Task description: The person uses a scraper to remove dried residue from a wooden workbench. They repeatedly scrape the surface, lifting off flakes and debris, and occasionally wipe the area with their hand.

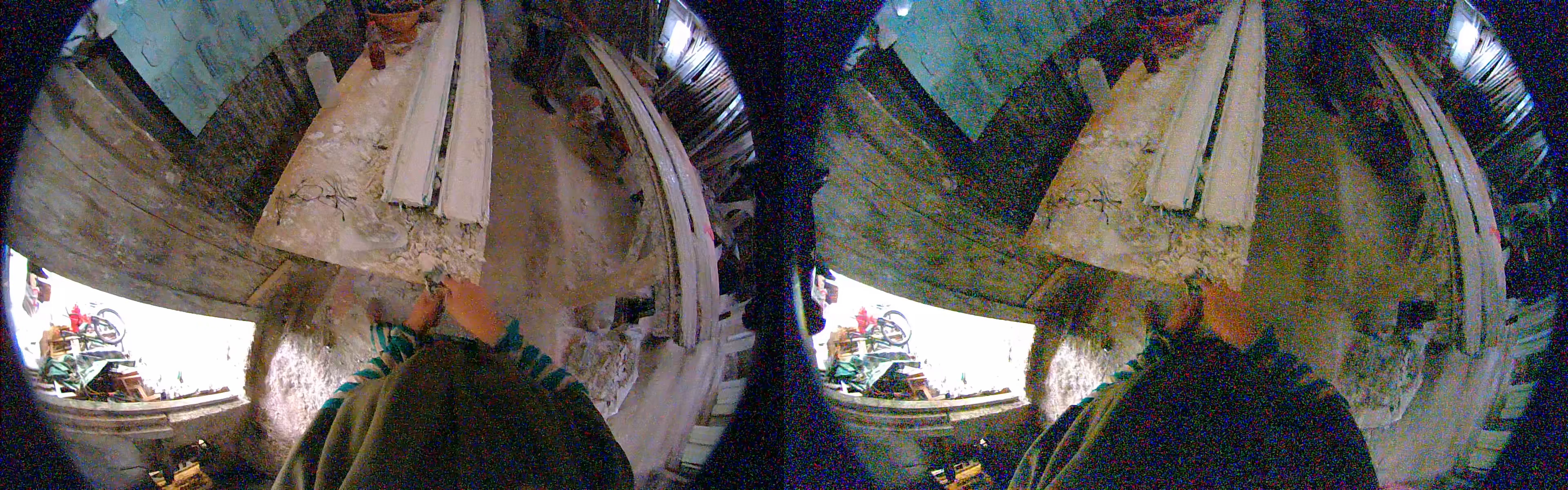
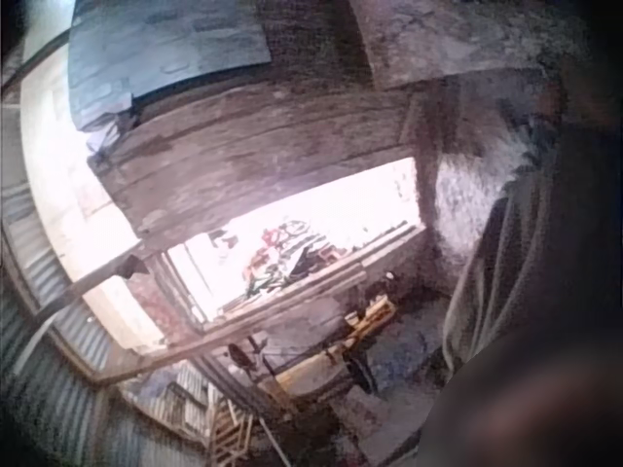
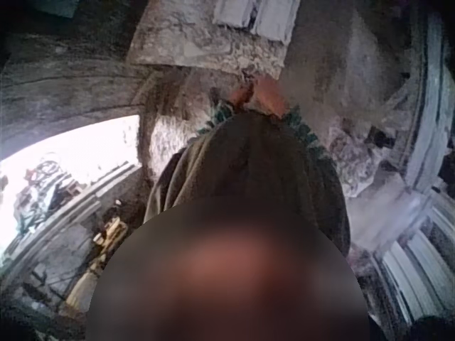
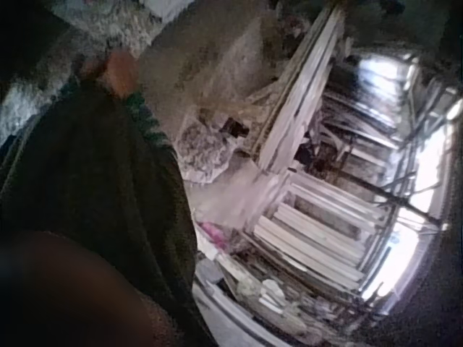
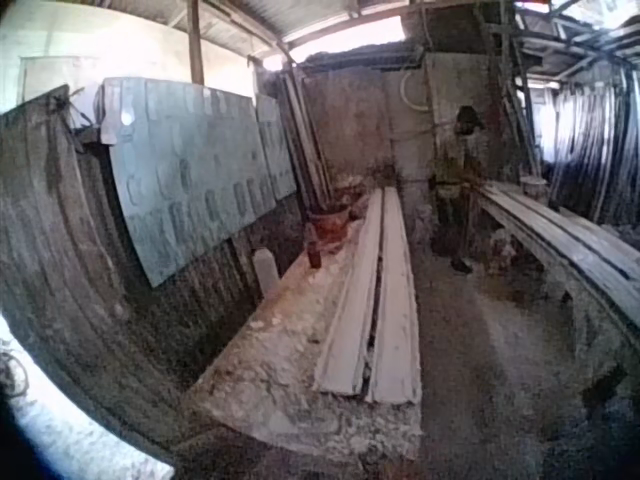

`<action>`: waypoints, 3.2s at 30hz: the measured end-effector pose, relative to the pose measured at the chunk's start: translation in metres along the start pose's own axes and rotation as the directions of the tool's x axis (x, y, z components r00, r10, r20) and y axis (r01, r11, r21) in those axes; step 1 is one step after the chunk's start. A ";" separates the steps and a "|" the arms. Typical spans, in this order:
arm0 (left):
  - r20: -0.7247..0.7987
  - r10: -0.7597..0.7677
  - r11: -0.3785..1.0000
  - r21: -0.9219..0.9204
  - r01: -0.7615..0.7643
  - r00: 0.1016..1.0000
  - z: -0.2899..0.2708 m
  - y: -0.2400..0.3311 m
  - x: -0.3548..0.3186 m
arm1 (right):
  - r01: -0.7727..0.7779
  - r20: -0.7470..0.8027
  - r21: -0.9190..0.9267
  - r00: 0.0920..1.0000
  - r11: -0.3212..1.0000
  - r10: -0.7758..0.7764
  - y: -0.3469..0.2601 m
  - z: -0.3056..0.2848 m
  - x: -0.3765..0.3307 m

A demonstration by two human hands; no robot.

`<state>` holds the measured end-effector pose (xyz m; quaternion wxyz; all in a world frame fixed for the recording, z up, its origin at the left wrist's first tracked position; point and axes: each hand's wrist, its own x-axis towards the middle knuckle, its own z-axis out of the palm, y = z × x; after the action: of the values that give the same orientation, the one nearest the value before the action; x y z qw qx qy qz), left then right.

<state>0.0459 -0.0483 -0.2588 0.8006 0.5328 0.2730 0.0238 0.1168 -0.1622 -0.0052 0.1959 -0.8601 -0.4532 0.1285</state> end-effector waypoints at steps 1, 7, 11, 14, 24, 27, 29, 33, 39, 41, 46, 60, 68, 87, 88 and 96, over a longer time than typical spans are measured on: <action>0.025 -0.104 0.994 0.028 0.103 0.994 -0.004 -0.002 0.004 | -0.006 0.059 -0.021 0.998 1.000 0.007 0.001 -0.001 -0.001; -0.058 0.454 0.629 0.727 -0.274 0.889 -0.010 -0.044 0.026 | -0.108 0.181 -0.101 0.975 0.989 0.125 0.015 0.012 -0.021; 0.216 0.562 0.232 0.886 -0.403 0.798 -0.009 -0.031 0.012 | -0.039 0.094 -0.051 0.995 0.998 0.044 0.017 0.016 -0.021; -0.104 0.107 0.852 0.522 -0.037 0.989 -0.007 -0.018 0.005 | -0.060 0.126 -0.067 0.990 0.996 0.068 0.013 0.012 -0.017; 0.399 0.362 0.010 0.902 -0.432 0.842 -0.038 -0.087 0.039 | 0.017 0.168 -0.081 0.986 0.997 -0.003 0.008 -0.003 -0.008; 0.167 -0.020 0.557 0.821 -0.128 0.986 -0.034 -0.060 0.029 | -0.030 0.060 -0.013 0.998 0.999 0.030 0.012 0.002 -0.007; 0.096 -0.266 0.760 0.633 0.148 0.959 -0.030 -0.042 0.027 | 0.005 0.067 -0.073 0.998 0.997 0.000 0.015 0.007 0.000; 0.078 0.129 0.666 0.732 -0.145 0.989 -0.020 -0.047 0.023 | 0.090 0.050 -0.085 0.995 0.992 -0.086 0.020 0.008 -0.003; 0.249 0.440 0.164 0.923 -0.349 0.863 -0.017 -0.044 0.017 | 0.059 0.086 -0.069 0.995 0.996 -0.053 0.013 0.007 -0.004; 0.183 0.295 0.317 0.907 -0.276 0.938 -0.014 -0.030 0.010 | 0.024 0.074 0.005 0.997 1.000 -0.024 0.012 0.007 0.002; -0.109 0.048 0.767 0.641 0.033 0.993 -0.005 -0.018 0.009 | 0.095 0.180 -0.083 0.980 0.992 -0.079 0.012 0.005 -0.003; 0.186 0.423 0.342 0.873 -0.346 0.887 -0.008 -0.029 0.011 | 0.038 0.073 -0.067 0.997 0.997 -0.033 0.006 0.010 -0.001; -0.056 0.126 0.908 0.410 -0.092 0.990 0.006 0.021 -0.017 | 0.055 0.129 -0.100 0.991 0.993 -0.042 0.004 0.008 -0.005; 0.020 0.451 0.780 0.476 -0.405 0.892 0.006 0.005 -0.006 | 0.104 0.034 -0.093 0.994 0.990 -0.101 0.009 0.021 0.025; -0.017 0.302 0.801 0.547 -0.244 0.953 0.005 0.009 -0.003 | 0.107 0.058 -0.105 0.993 0.989 -0.101 0.012 0.022 0.024; -0.185 0.038 0.854 0.516 0.064 0.982 0.010 0.008 -0.012 | 0.055 0.018 -0.103 0.998 0.993 -0.054 0.015 0.022 0.002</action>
<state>0.0422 -0.0571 -0.2445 0.5977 0.7225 0.3474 -0.0057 0.1197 -0.1637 -0.0320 0.1511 -0.8553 -0.4841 0.1062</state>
